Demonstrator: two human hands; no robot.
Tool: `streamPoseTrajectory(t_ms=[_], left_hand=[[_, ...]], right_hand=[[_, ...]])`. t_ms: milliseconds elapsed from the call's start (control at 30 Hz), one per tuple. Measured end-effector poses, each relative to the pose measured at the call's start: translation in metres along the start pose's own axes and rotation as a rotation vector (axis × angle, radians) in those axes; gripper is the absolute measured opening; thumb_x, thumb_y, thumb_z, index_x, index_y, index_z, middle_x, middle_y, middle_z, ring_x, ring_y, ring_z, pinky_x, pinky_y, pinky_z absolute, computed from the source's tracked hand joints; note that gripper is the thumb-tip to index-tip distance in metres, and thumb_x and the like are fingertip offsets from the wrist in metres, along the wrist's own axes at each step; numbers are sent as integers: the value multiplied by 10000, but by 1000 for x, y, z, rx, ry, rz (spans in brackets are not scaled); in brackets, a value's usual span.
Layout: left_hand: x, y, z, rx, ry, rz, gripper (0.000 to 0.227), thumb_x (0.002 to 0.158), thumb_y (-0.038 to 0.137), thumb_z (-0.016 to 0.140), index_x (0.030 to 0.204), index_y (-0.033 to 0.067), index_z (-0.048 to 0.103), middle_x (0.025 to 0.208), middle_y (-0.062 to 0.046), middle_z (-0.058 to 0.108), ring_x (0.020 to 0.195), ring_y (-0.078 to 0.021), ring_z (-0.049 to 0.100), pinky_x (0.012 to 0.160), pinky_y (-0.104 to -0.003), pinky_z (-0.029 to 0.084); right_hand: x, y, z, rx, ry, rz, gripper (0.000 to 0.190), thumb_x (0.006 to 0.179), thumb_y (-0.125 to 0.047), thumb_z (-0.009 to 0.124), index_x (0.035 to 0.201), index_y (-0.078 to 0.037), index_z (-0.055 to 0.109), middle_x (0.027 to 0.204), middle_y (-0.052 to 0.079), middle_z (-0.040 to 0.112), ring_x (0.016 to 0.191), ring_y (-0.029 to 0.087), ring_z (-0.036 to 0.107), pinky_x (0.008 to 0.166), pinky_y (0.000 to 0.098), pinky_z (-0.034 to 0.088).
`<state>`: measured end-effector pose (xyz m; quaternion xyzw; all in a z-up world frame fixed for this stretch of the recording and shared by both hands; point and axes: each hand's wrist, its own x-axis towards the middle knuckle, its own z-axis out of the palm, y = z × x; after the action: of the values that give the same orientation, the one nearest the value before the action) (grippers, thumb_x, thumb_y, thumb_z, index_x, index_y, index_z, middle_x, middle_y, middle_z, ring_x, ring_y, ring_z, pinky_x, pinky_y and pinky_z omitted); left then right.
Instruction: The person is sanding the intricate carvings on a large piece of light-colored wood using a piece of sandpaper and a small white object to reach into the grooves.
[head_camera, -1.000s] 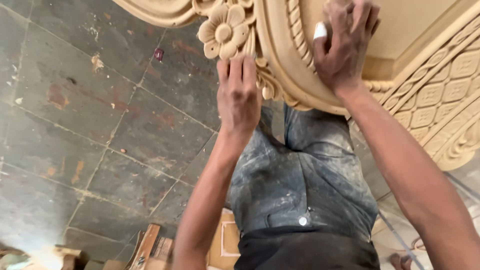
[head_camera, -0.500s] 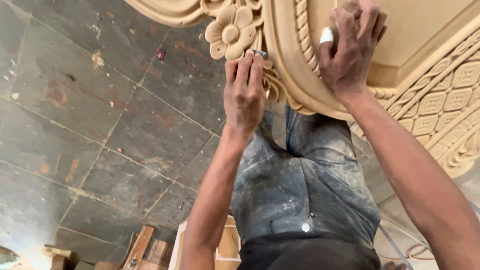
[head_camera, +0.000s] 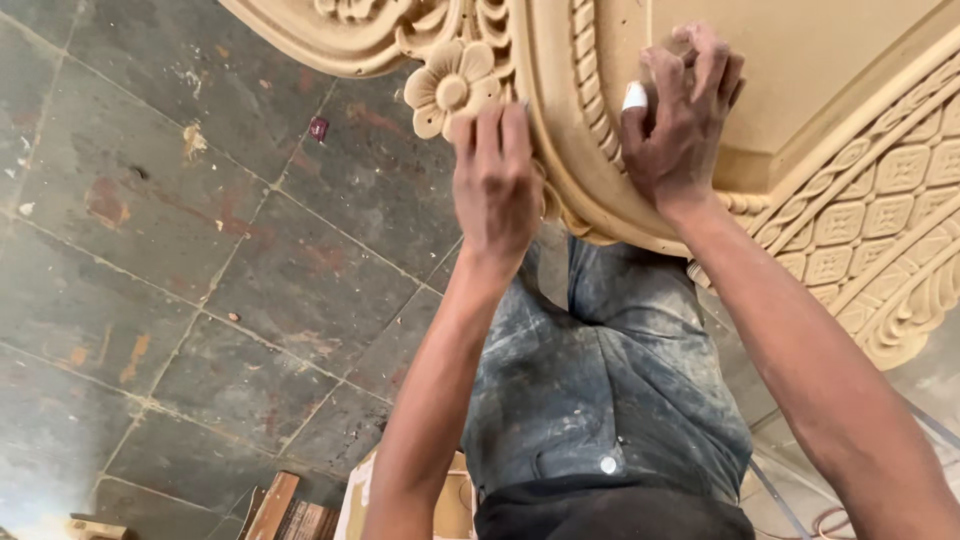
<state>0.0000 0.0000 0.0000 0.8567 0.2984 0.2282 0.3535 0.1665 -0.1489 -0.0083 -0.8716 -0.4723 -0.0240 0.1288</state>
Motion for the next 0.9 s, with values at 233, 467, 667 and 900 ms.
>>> streamPoseTrajectory(t_ms=[233, 467, 667, 900], left_hand=[[-12, -4, -1, 48, 62, 2, 441, 767, -145, 654, 1196, -42, 631, 1177, -161, 655, 1085, -346, 561, 965, -417, 524], [-13, -17, -47, 186, -107, 53, 399, 704, -120, 661, 1094, -37, 680, 1104, -133, 697, 1059, -313, 577, 896, -414, 530], [-2, -26, -28, 94, -82, 24, 427, 824, -236, 625, 1146, 36, 691, 1100, -80, 689, 1044, -238, 578, 817, -317, 525], [-31, -33, -63, 340, -358, -156, 284, 718, -83, 653, 996, -27, 643, 1001, -179, 654, 1001, -373, 568, 793, -408, 524]], right_hand=[[-4, 2, -5, -2, -9, -10, 364, 939, -99, 588, 1299, -52, 610, 1419, 199, 445, 1283, 409, 451, 1138, 559, 370], [-4, 2, -5, 35, -51, 16, 299, 948, -77, 561, 1243, -36, 593, 1417, 202, 439, 1253, 376, 456, 1122, 527, 373], [-4, 9, 9, 46, -12, 31, 256, 969, -107, 549, 1217, -46, 572, 1393, 194, 435, 1264, 341, 480, 1154, 495, 388], [-2, -1, -5, 24, -22, 5, 279, 982, -121, 588, 1251, -50, 605, 1423, 186, 463, 1298, 386, 466, 1146, 535, 356]])
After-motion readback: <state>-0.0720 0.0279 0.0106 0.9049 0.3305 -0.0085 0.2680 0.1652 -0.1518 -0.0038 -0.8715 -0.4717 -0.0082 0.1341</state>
